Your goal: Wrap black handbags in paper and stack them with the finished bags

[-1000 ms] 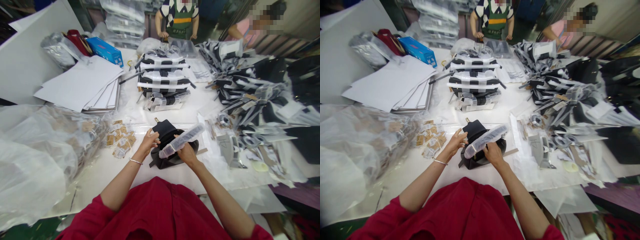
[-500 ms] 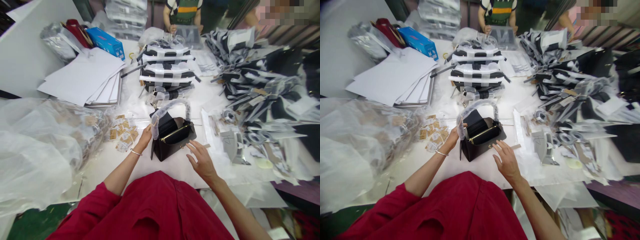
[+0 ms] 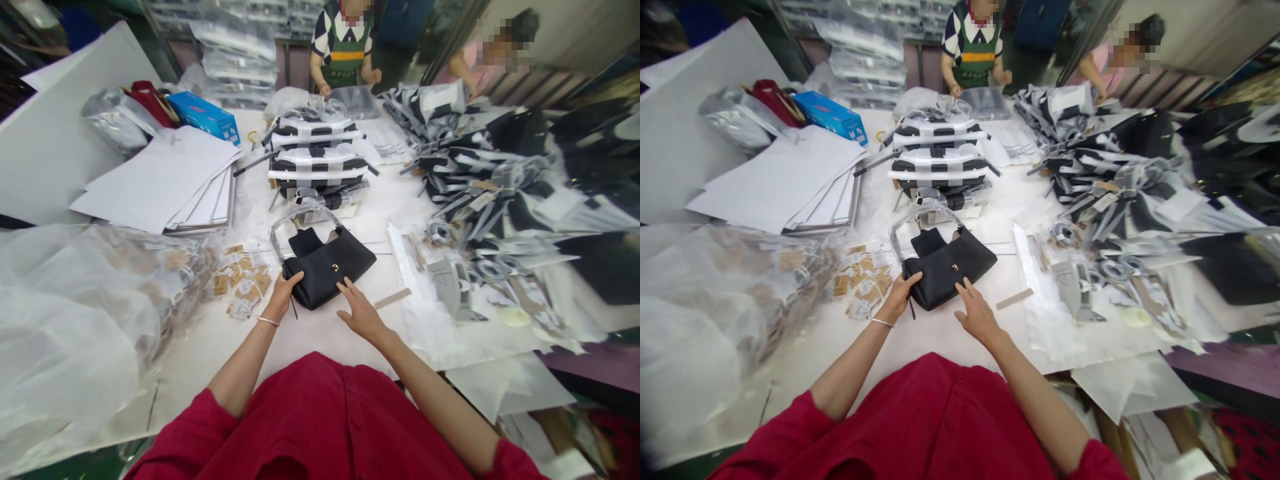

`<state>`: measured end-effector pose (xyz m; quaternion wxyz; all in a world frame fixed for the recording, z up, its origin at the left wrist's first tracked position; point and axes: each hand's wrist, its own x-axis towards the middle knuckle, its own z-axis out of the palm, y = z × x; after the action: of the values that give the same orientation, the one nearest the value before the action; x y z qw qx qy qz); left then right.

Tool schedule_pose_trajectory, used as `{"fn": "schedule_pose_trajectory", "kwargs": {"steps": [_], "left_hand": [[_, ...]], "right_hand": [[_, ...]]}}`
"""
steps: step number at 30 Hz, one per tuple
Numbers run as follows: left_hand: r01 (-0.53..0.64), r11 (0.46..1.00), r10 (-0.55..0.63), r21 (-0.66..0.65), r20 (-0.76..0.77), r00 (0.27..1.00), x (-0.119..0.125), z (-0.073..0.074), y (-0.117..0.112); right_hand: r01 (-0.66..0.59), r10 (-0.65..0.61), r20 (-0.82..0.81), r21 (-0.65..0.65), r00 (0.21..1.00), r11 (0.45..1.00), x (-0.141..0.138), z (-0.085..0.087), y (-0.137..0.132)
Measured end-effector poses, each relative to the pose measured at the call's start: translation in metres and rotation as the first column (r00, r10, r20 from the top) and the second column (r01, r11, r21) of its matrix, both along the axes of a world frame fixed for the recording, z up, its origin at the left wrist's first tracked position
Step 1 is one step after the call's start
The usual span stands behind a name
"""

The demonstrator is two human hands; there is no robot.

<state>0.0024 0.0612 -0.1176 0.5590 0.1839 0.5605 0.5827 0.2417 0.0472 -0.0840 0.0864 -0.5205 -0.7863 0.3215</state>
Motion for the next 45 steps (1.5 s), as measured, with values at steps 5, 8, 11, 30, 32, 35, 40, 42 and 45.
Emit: {"fn": "schedule_pose_trajectory", "kwargs": {"steps": [5,8,11,30,32,35,40,42,45], "left_hand": [[0.129,0.985,-0.089,0.111,-0.312,0.946,0.018,0.017,-0.003],[0.287,0.954,-0.212,0.081,-0.495,0.843,0.031,0.022,-0.022],[0.466,0.876,-0.294,0.121,-0.632,0.717,0.041,0.021,-0.043],[0.613,0.778,-0.266,0.138,-0.811,0.520,0.042,-0.003,-0.065],[0.565,0.818,-0.291,0.102,-0.775,0.561,0.041,-0.006,-0.064],[0.493,0.870,-0.320,0.018,-0.739,0.593,0.041,-0.011,-0.058],[0.291,0.948,-0.292,-0.130,-0.720,0.630,0.046,-0.005,-0.052],[0.250,0.957,-0.279,-0.149,-0.711,0.645,0.049,0.002,-0.052],[0.242,0.960,-0.270,-0.142,-0.703,0.658,0.055,0.013,-0.057]], "right_hand": [[0.114,-0.129,-0.112,-0.136,0.985,0.984,0.012,-0.017,-0.007],[0.261,-0.310,-0.175,-0.253,0.935,0.931,0.031,-0.029,-0.021],[0.438,-0.531,-0.250,-0.345,0.809,0.830,0.051,-0.022,-0.029],[0.140,-0.838,-0.490,-0.837,0.241,0.530,0.061,0.084,-0.010],[0.112,-0.828,-0.497,-0.836,0.260,0.537,0.063,0.081,-0.011],[0.220,-0.828,-0.471,-0.811,0.304,0.542,0.067,0.063,-0.015],[0.215,-0.870,-0.393,-0.860,0.298,0.462,0.067,0.014,-0.034],[0.203,-0.903,-0.351,-0.892,0.249,0.403,0.062,-0.003,-0.040],[0.242,-0.953,-0.267,-0.924,0.146,0.296,0.052,-0.021,-0.040]]}}
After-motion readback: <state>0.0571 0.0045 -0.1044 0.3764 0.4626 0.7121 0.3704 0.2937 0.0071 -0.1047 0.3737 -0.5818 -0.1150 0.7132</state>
